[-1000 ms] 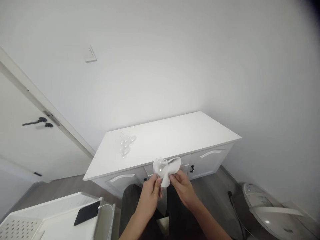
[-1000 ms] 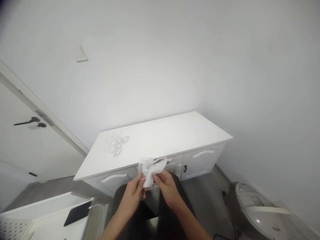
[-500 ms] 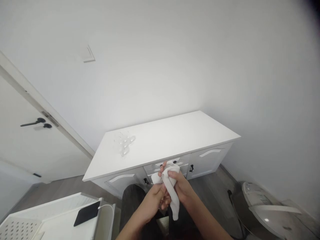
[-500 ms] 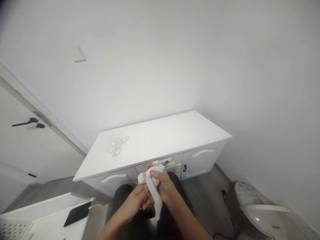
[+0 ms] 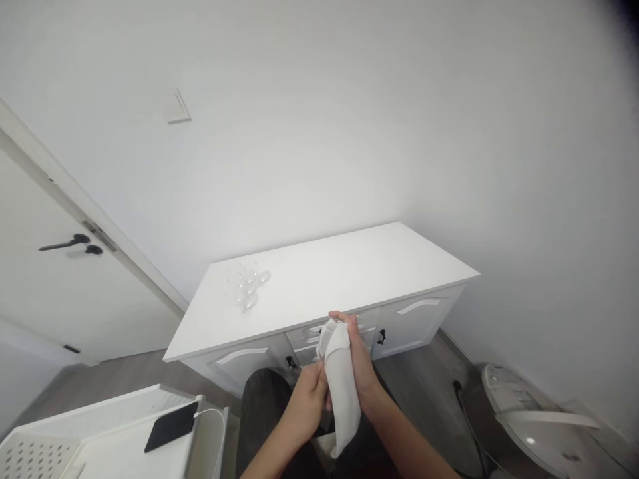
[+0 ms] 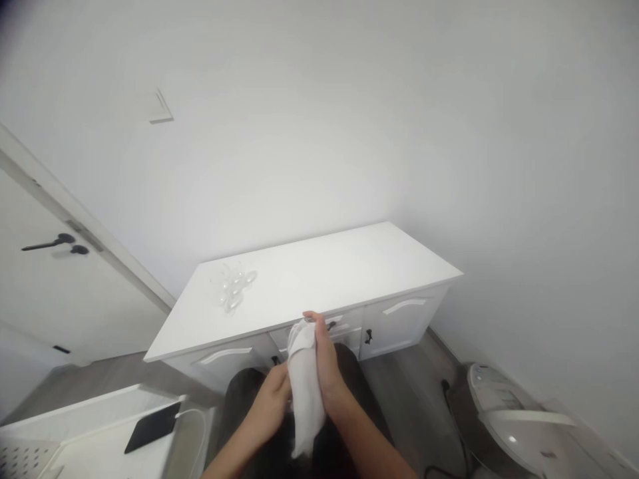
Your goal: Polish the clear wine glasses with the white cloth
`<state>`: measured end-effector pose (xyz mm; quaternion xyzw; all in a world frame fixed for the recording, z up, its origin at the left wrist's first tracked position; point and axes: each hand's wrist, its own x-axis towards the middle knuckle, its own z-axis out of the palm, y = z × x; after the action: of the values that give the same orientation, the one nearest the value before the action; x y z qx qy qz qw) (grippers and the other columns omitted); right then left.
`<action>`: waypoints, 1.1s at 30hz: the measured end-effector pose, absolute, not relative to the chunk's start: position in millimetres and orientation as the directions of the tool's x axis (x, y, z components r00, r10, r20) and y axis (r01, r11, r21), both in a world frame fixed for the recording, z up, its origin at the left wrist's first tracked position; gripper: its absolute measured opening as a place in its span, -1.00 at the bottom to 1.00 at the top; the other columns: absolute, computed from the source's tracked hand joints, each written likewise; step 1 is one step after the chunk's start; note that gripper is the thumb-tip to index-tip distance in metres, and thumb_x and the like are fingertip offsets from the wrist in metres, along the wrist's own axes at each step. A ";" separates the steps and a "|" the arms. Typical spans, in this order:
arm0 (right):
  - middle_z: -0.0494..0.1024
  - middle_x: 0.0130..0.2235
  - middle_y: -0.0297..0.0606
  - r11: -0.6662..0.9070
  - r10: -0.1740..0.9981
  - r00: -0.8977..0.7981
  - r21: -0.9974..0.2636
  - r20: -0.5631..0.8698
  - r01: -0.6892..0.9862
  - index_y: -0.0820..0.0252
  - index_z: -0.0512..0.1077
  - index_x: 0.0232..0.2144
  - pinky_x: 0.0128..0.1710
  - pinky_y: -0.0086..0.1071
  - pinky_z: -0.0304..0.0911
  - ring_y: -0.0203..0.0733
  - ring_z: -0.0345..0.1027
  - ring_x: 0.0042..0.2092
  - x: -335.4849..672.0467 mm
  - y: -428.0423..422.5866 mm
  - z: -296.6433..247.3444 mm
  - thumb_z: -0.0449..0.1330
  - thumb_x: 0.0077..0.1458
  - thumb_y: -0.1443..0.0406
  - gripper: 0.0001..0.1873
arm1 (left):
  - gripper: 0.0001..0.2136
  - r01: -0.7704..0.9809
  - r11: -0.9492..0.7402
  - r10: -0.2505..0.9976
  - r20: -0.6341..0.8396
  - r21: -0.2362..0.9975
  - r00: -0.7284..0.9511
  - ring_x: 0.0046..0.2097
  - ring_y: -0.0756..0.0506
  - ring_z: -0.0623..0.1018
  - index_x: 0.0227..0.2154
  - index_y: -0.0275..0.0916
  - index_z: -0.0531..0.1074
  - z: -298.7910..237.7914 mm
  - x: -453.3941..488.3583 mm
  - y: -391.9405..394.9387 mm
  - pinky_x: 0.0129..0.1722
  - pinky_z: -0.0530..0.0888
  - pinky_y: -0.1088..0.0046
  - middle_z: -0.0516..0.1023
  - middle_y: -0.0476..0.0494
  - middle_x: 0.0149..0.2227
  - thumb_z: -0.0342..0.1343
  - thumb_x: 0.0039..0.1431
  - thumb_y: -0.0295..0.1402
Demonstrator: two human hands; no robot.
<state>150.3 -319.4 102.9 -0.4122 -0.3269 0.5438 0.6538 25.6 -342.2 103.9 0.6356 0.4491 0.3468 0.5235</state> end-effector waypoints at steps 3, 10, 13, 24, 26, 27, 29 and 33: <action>0.60 -0.06 -0.17 0.053 0.960 0.272 -0.921 -0.058 -0.385 0.05 0.43 0.06 -0.12 -0.21 0.42 -0.01 0.49 -0.10 143.2 -326.7 101.4 0.16 0.24 -0.19 -0.42 | -0.63 0.189 -0.013 0.974 -0.030 0.982 0.226 -0.27 -0.19 0.51 -0.37 -0.28 0.58 104.2 29.0 -340.7 -0.15 0.49 0.30 0.60 -0.19 -0.39 0.07 0.29 -0.06; 0.59 -0.27 -0.25 0.153 0.987 0.095 -0.913 0.126 -0.378 0.06 0.46 -0.08 -0.17 -0.18 0.40 -0.04 0.48 -0.24 162.0 -330.0 124.1 0.41 0.02 0.07 -0.55 | -0.56 0.115 0.037 0.865 -0.089 0.993 0.494 -0.41 -0.07 0.41 -0.38 -0.26 0.49 116.1 16.0 -341.4 -0.36 0.39 0.42 0.50 -0.13 -0.45 0.09 0.31 0.07; 0.56 -0.34 -0.26 -0.072 0.978 -0.194 -0.759 0.073 -0.648 0.08 0.43 -0.18 -0.29 -0.17 0.40 -0.05 0.47 -0.33 168.9 -322.5 126.2 0.33 0.05 -0.04 -0.57 | -0.41 -0.027 0.337 0.708 -0.234 0.941 0.666 -0.56 0.04 0.22 -0.49 -0.21 0.30 113.5 13.6 -338.0 -0.50 0.22 0.49 0.26 0.04 -0.58 0.07 0.19 0.31; 0.64 -0.21 -0.24 0.058 0.943 0.331 -0.995 0.030 -0.077 0.11 0.45 -0.11 -0.12 -0.20 0.40 -0.03 0.51 -0.20 122.8 -330.2 108.3 0.42 -0.09 0.30 -0.55 | -0.75 0.185 -0.054 0.988 0.025 0.981 0.155 -0.17 -0.32 0.63 -0.31 -0.33 0.62 73.3 28.4 -341.2 -0.08 0.53 0.16 0.71 -0.33 -0.26 0.13 0.16 -0.26; 0.66 -0.15 -0.18 0.046 0.954 0.300 -0.988 0.000 -0.144 0.14 0.45 -0.08 -0.06 -0.17 0.41 0.01 0.53 -0.15 121.3 -330.3 104.1 0.45 -0.08 0.24 -0.51 | -0.74 0.229 -0.072 0.991 0.044 0.971 0.128 -0.13 -0.35 0.64 -0.26 -0.36 0.63 76.3 26.6 -339.9 -0.03 0.53 0.12 0.72 -0.37 -0.21 0.11 0.15 -0.32; 0.66 -0.12 -0.16 0.046 0.958 0.287 -0.983 -0.007 -0.179 0.15 0.45 -0.05 -0.03 -0.17 0.41 0.01 0.54 -0.12 121.6 -329.7 101.5 0.46 -0.07 0.21 -0.49 | -0.74 0.254 -0.084 0.990 0.052 0.963 0.132 -0.12 -0.36 0.65 -0.23 -0.37 0.63 79.6 25.5 -339.1 -0.01 0.53 0.10 0.72 -0.38 -0.19 0.10 0.15 -0.35; 0.66 -0.08 -0.14 0.076 0.964 0.265 -0.969 0.011 -0.237 0.16 0.44 -0.01 0.00 -0.18 0.40 -0.01 0.54 -0.10 124.6 -327.9 96.3 0.47 -0.05 0.18 -0.44 | -0.72 0.315 -0.115 0.983 0.062 0.942 0.173 -0.09 -0.35 0.65 -0.17 -0.36 0.63 88.8 22.3 -338.2 0.00 0.53 0.10 0.71 -0.38 -0.15 0.07 0.18 -0.40; 0.65 -0.11 -0.19 0.155 0.942 0.334 -0.934 0.041 -0.322 0.17 0.44 -0.05 -0.03 -0.24 0.41 -0.07 0.53 -0.11 138.2 -323.0 90.8 0.52 -0.10 0.17 -0.42 | -0.77 0.444 -0.288 0.954 0.216 0.849 0.206 0.07 -0.32 0.60 -0.16 -0.22 0.63 106.6 8.2 -339.5 0.15 0.47 0.07 0.65 -0.33 0.00 0.07 0.30 -0.34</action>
<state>138.2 -323.0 90.8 -0.4538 -0.3413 0.4653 0.6790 8.2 -339.5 106.6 0.7030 0.4973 0.3868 0.3301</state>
